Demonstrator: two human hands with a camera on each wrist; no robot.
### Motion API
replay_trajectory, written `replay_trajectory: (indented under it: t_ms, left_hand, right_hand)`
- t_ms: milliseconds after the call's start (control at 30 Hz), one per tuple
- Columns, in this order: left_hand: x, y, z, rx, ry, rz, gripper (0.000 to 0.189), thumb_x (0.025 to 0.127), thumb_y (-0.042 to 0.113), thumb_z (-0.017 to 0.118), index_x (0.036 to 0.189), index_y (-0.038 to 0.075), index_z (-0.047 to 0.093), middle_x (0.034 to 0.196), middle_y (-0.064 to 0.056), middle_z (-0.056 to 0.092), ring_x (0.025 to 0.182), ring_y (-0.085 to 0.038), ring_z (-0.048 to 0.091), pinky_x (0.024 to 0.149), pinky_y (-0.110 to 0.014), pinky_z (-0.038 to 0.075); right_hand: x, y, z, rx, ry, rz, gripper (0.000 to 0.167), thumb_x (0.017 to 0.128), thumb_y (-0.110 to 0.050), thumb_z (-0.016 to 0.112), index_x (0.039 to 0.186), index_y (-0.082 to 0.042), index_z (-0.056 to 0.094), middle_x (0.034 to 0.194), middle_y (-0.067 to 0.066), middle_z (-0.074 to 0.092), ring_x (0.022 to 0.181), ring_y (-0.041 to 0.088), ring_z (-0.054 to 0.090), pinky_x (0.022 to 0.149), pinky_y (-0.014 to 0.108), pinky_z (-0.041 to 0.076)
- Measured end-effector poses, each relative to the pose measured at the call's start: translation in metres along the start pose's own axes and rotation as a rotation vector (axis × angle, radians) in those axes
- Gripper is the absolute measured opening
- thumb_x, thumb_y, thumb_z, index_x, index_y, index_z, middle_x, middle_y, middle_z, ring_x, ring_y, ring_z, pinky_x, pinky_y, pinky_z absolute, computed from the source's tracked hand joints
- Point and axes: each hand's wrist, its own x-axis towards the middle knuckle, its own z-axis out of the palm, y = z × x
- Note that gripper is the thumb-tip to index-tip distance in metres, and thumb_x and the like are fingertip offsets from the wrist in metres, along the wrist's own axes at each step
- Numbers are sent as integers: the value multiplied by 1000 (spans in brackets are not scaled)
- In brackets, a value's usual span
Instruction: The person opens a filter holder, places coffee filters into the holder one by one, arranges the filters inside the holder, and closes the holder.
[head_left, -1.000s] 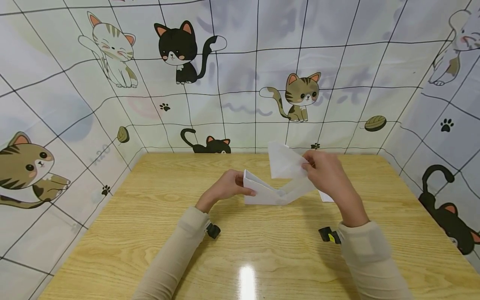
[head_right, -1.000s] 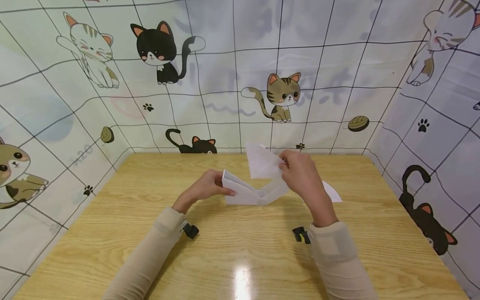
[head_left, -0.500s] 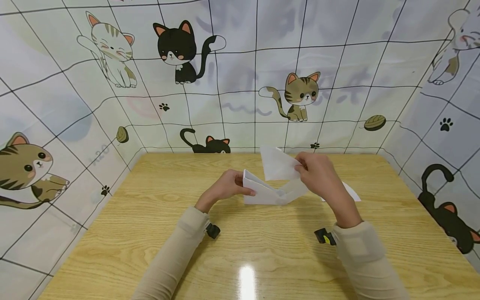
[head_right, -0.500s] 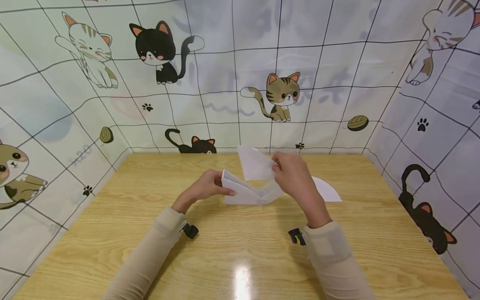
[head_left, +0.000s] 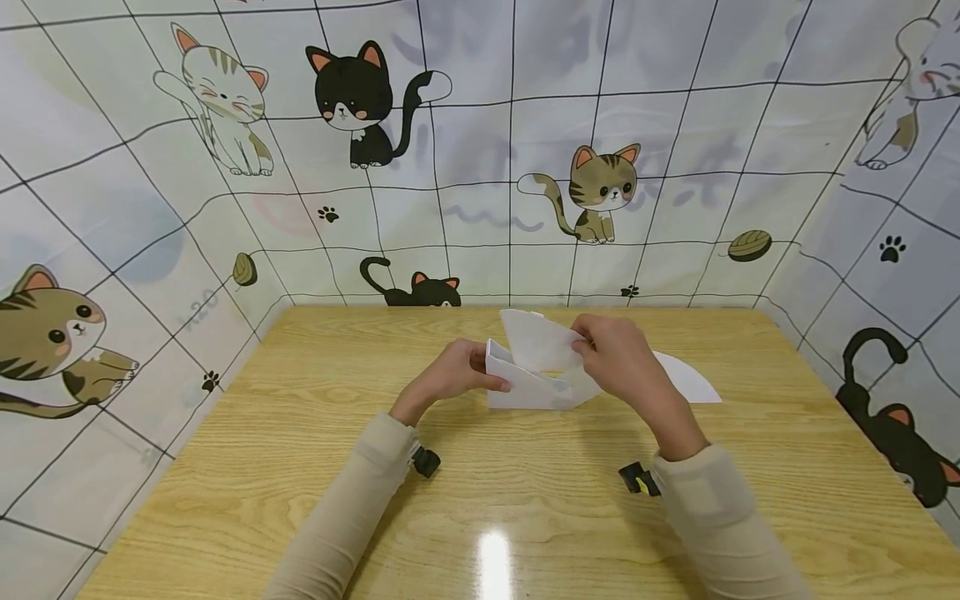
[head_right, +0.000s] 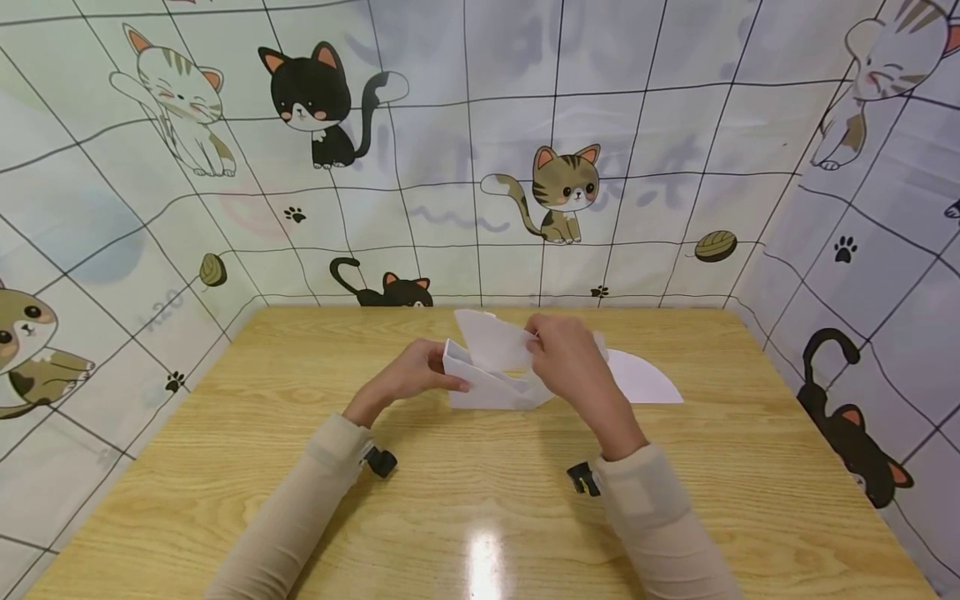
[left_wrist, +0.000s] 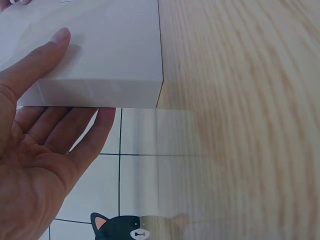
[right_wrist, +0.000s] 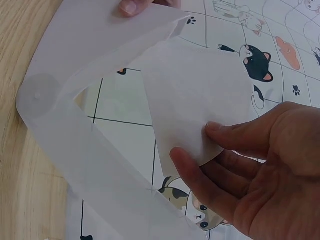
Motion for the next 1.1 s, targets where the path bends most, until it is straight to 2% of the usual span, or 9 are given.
replay_trajectory:
  t_ms: [400,800,1100]
  left_hand:
    - [0,0,0,4,6,-15,36,83,17,88,116,8,75,106,-8,80,92,-14,75,81,-29,58]
    - [-1,0,0,-8,2,-7,38,84,16,88,119,8,74,107,-9,79,93,-16,76,81,-30,59]
    - [0,0,0,-9,6,-3,39,83,17,88,118,8,74,108,-9,79,94,-16,76,82,-31,59]
  right_hand:
    - [1,-4,9,-27,10,-69,9,96,-1,68,99,-5,76,95,12,77,74,22,65,65,37,50]
    - [0,-6,13,-23,9,-85,9,96,-1,68,98,-6,76,94,11,77,73,21,64,66,36,50]
    - [0,-7,14,-22,-21,-68,11,97,-4,67,100,-6,77,95,10,78,72,18,64,63,33,47]
